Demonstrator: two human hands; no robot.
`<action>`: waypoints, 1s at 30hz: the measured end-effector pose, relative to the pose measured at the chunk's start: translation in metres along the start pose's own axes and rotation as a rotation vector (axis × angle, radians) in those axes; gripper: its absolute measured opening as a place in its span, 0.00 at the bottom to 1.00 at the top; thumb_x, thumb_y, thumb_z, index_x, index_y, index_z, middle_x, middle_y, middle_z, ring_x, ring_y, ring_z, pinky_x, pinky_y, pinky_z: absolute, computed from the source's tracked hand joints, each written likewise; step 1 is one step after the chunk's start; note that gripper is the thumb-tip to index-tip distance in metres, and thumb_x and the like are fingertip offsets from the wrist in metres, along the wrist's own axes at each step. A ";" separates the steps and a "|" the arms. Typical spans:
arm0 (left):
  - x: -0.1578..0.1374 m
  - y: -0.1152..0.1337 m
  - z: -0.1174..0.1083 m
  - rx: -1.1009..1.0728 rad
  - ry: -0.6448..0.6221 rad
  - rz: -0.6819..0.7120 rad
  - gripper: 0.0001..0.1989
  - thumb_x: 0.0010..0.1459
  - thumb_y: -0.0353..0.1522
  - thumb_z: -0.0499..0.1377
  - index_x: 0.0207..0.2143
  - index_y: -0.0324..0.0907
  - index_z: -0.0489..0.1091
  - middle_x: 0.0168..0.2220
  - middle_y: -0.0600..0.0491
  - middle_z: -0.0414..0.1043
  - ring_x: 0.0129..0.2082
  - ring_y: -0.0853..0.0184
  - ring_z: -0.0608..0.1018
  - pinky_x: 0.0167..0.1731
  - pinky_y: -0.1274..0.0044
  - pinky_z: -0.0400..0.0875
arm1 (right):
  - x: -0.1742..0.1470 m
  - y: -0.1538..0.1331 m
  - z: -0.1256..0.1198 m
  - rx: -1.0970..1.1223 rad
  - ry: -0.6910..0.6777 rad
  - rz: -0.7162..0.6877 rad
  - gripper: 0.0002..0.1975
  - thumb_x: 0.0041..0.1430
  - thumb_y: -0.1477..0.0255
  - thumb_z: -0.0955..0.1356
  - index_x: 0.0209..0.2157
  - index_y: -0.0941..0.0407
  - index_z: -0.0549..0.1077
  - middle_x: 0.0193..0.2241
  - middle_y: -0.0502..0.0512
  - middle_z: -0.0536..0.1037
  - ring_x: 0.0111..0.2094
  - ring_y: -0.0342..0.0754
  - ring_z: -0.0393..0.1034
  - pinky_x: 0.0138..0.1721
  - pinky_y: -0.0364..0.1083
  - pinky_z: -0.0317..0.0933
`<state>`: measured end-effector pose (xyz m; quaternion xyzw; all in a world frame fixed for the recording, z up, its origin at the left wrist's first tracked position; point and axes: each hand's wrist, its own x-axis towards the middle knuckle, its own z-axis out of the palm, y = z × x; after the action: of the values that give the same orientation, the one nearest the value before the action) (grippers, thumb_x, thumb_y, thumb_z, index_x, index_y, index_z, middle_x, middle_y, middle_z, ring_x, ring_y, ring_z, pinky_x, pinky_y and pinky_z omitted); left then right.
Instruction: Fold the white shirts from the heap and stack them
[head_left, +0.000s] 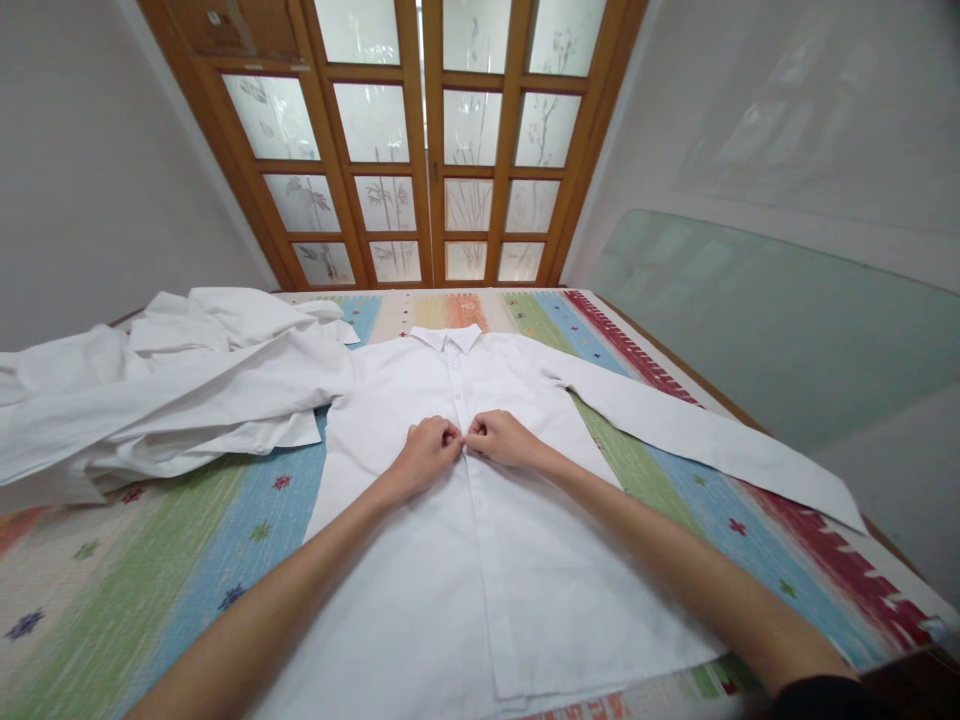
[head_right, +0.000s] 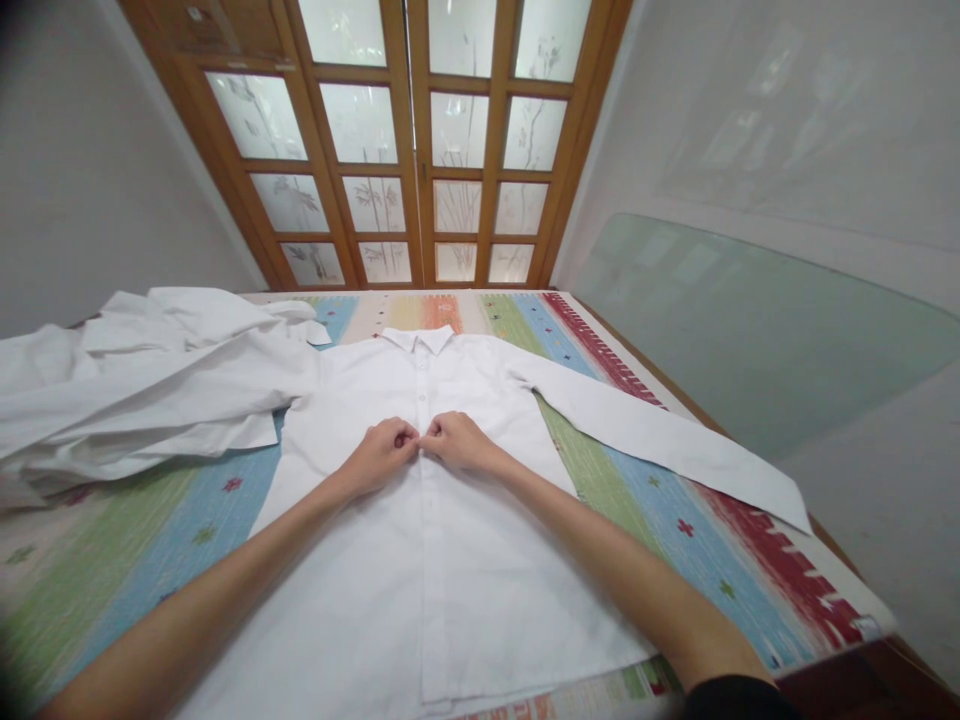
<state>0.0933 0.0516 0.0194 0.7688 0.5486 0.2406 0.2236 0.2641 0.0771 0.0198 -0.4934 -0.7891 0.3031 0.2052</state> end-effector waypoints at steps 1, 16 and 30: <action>0.000 0.000 0.000 0.003 0.002 0.002 0.07 0.56 0.31 0.55 0.29 0.41 0.72 0.30 0.53 0.73 0.32 0.66 0.73 0.35 0.75 0.64 | 0.000 0.001 -0.001 0.012 -0.004 0.001 0.06 0.51 0.74 0.67 0.23 0.60 0.74 0.21 0.50 0.75 0.24 0.41 0.66 0.27 0.39 0.53; -0.003 -0.002 0.007 -0.104 0.052 0.048 0.04 0.50 0.33 0.62 0.28 0.41 0.72 0.28 0.54 0.72 0.30 0.67 0.73 0.33 0.76 0.65 | 0.007 0.007 -0.006 0.194 -0.113 0.084 0.08 0.47 0.73 0.65 0.18 0.59 0.71 0.15 0.45 0.67 0.20 0.39 0.59 0.23 0.39 0.50; -0.006 -0.002 0.010 -0.192 0.065 0.036 0.04 0.51 0.30 0.59 0.28 0.40 0.73 0.26 0.54 0.71 0.28 0.68 0.72 0.32 0.77 0.65 | 0.001 0.014 -0.020 0.356 -0.284 -0.039 0.07 0.50 0.70 0.67 0.31 0.58 0.70 0.19 0.42 0.68 0.18 0.38 0.60 0.21 0.38 0.53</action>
<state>0.0964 0.0458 0.0090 0.7454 0.5159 0.3212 0.2741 0.2857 0.0881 0.0245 -0.3862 -0.7536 0.4999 0.1817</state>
